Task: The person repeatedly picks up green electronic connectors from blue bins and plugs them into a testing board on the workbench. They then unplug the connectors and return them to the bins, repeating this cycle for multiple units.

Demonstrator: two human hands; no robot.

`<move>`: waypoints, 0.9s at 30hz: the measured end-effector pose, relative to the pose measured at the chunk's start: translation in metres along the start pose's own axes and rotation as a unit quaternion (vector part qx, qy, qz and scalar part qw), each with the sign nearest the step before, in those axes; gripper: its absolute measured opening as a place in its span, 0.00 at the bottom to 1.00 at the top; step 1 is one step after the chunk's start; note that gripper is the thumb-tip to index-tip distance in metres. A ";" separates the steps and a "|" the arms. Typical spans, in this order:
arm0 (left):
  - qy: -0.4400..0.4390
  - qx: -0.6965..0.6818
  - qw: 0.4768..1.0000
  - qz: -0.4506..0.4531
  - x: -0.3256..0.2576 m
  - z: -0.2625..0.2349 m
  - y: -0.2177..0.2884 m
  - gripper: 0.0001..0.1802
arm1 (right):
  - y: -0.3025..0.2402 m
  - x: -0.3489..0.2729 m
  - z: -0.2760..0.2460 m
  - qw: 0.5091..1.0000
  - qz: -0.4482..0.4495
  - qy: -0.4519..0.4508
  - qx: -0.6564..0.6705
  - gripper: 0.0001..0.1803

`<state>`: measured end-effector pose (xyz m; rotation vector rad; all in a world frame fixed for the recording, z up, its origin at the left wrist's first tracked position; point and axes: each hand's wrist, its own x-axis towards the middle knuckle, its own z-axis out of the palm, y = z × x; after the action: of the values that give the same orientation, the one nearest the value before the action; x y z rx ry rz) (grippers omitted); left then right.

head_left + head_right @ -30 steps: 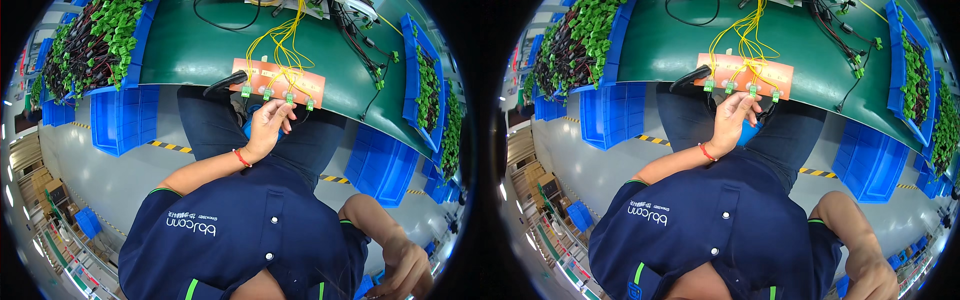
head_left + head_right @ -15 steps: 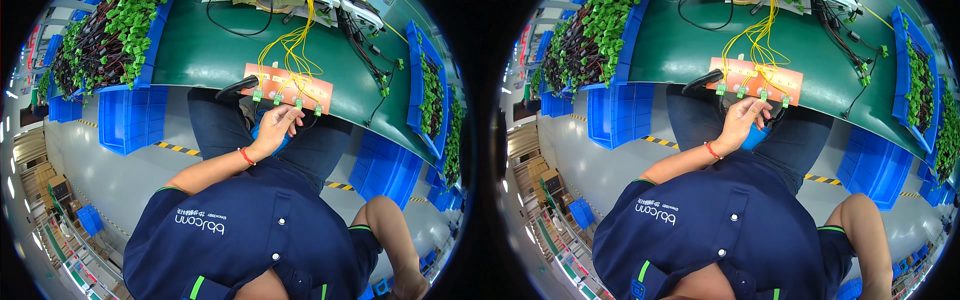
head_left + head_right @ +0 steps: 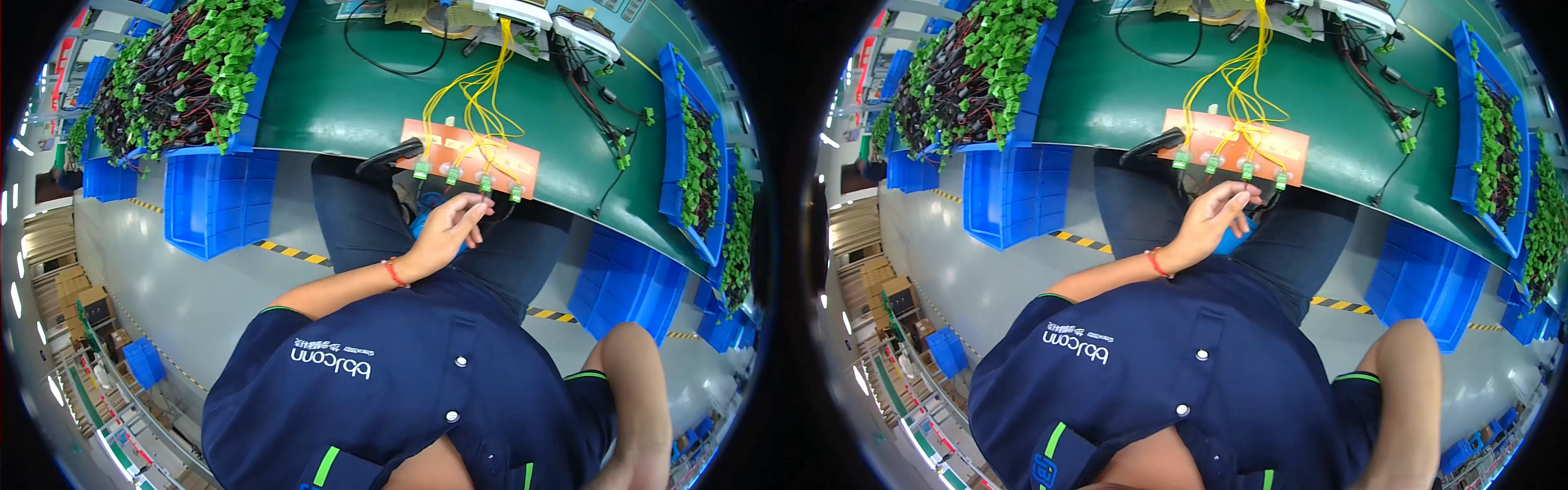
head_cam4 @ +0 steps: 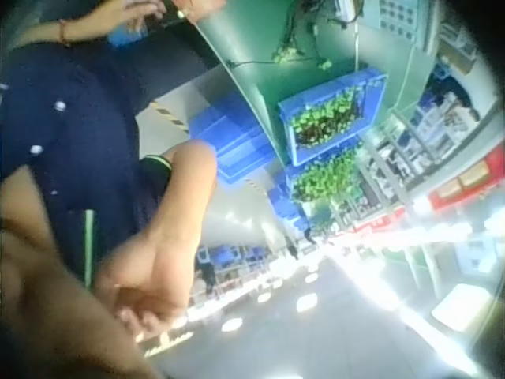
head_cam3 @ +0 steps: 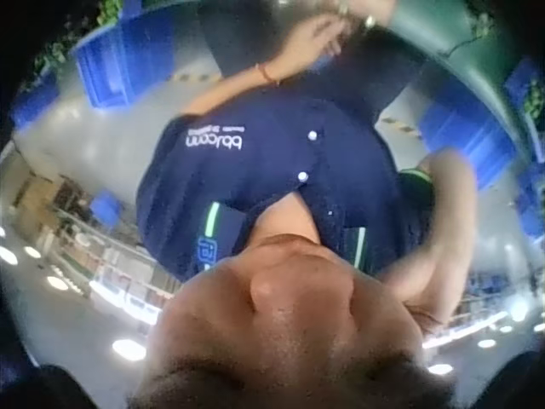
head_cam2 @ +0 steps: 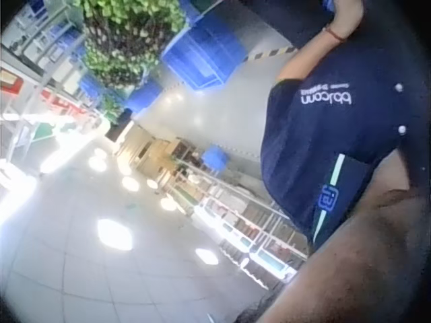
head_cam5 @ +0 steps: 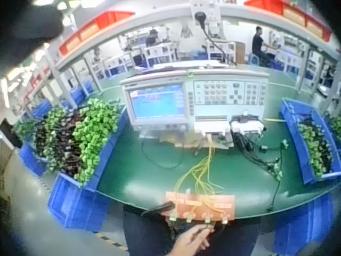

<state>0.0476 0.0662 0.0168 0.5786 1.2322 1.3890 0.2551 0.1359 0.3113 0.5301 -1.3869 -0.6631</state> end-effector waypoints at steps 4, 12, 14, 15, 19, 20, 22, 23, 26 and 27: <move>-0.047 0.107 0.993 0.006 -0.015 -0.007 0.018 0.19 | -0.035 -0.025 0.010 0.989 0.122 -0.058 0.059 0.13; 0.155 0.092 0.980 0.078 -0.039 -0.058 0.005 0.12 | -0.149 -0.158 0.025 0.642 0.635 -0.276 0.329 0.07; 0.171 0.156 0.969 0.085 -0.033 -0.063 0.007 0.15 | -0.186 -0.199 0.020 0.528 0.644 -0.404 0.379 0.06; 0.154 0.268 0.949 0.062 -0.031 -0.067 0.005 0.17 | -0.207 -0.212 0.018 0.487 0.659 -0.447 0.358 0.12; -0.062 0.361 0.930 -0.020 -0.023 -0.066 0.001 0.19 | -0.244 -0.229 0.034 0.464 0.674 -0.462 0.342 0.30; -0.102 0.316 0.943 0.001 -0.019 -0.065 -0.009 0.22 | -0.252 -0.231 0.038 0.412 0.711 -0.431 0.372 0.28; -0.149 0.171 0.970 -0.093 -0.014 -0.066 -0.018 0.25 | -0.262 -0.245 0.039 0.378 0.681 -0.448 0.439 0.23; -0.138 0.161 0.973 -0.094 -0.013 -0.066 -0.018 0.25 | -0.260 -0.244 0.035 0.298 0.728 -0.419 0.454 0.20; -0.100 0.177 0.975 -0.087 -0.008 -0.073 -0.020 0.27 | -0.241 -0.234 0.018 0.112 0.812 -0.322 0.474 0.13; -0.079 0.213 0.971 -0.078 -0.009 -0.081 -0.022 0.28 | -0.232 -0.232 0.011 0.093 0.822 -0.295 0.477 0.11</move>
<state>-0.0130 0.0264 -0.0268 0.8514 1.4222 0.9304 0.2043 0.1337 -0.0130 -0.7702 -1.8600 2.3819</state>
